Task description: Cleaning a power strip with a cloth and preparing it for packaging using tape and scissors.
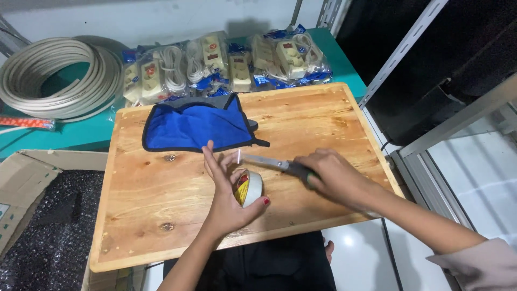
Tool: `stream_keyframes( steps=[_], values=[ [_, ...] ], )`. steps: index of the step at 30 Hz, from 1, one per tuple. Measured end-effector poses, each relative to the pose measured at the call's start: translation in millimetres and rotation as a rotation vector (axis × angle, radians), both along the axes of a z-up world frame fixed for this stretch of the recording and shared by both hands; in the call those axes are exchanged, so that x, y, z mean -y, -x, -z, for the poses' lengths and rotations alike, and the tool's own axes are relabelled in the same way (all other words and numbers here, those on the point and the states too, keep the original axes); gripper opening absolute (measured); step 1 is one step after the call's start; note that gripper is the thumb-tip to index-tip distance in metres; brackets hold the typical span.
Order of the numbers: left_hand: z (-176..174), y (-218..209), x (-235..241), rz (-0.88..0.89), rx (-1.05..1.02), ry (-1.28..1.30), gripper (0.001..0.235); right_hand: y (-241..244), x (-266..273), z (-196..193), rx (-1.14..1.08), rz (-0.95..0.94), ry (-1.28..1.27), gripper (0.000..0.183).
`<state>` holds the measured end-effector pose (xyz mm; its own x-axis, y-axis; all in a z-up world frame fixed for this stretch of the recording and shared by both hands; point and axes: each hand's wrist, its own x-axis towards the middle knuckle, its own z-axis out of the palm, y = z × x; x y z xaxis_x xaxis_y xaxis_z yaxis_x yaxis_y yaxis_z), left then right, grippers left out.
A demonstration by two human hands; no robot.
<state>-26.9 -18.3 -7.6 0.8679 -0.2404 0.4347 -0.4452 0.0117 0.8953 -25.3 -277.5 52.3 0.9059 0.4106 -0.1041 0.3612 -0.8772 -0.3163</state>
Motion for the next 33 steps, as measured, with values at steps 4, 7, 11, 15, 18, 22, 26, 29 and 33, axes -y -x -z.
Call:
stream_keyframes(
  steps=[4, 7, 11, 15, 18, 22, 26, 29, 33],
  values=[
    [7, 1, -4, -0.038, 0.018, 0.023, 0.155, -9, 13, -2, 0.018, 0.132, 0.061, 0.04],
    [8, 3, -4, -0.037, -0.01, 0.031, 0.156, -29, 44, 17, -0.022, 0.34, 0.176, 0.045],
    [6, 2, -2, -0.03, 0.018, 0.008, 0.153, -85, 106, 53, 0.137, 0.493, 0.395, 0.045],
    [4, 2, -3, -0.013, 0.035, -0.045, 0.148, -112, 112, 43, 0.133, 0.638, 0.37, 0.038],
    [-13, 14, -5, -0.019, 0.038, -0.139, 0.132, -131, 118, 54, 0.079, 0.601, 0.429, 0.019],
    [-5, 13, -5, -0.023, 0.114, -0.148, 0.13, -136, 122, 82, 0.247, 0.558, 0.627, 0.023],
    [-3, 13, -5, -0.031, 0.178, -0.16, 0.127, -58, 23, 1, 0.239, 0.504, 0.28, 0.044],
    [2, 14, -4, -0.048, 0.253, -0.152, 0.124, -1, -32, 7, -0.035, 0.36, -0.482, 0.043],
    [10, 14, 2, -0.08, 0.438, -0.136, 0.115, 51, -83, 33, -0.546, 0.219, -1.223, 0.056]
  ],
)
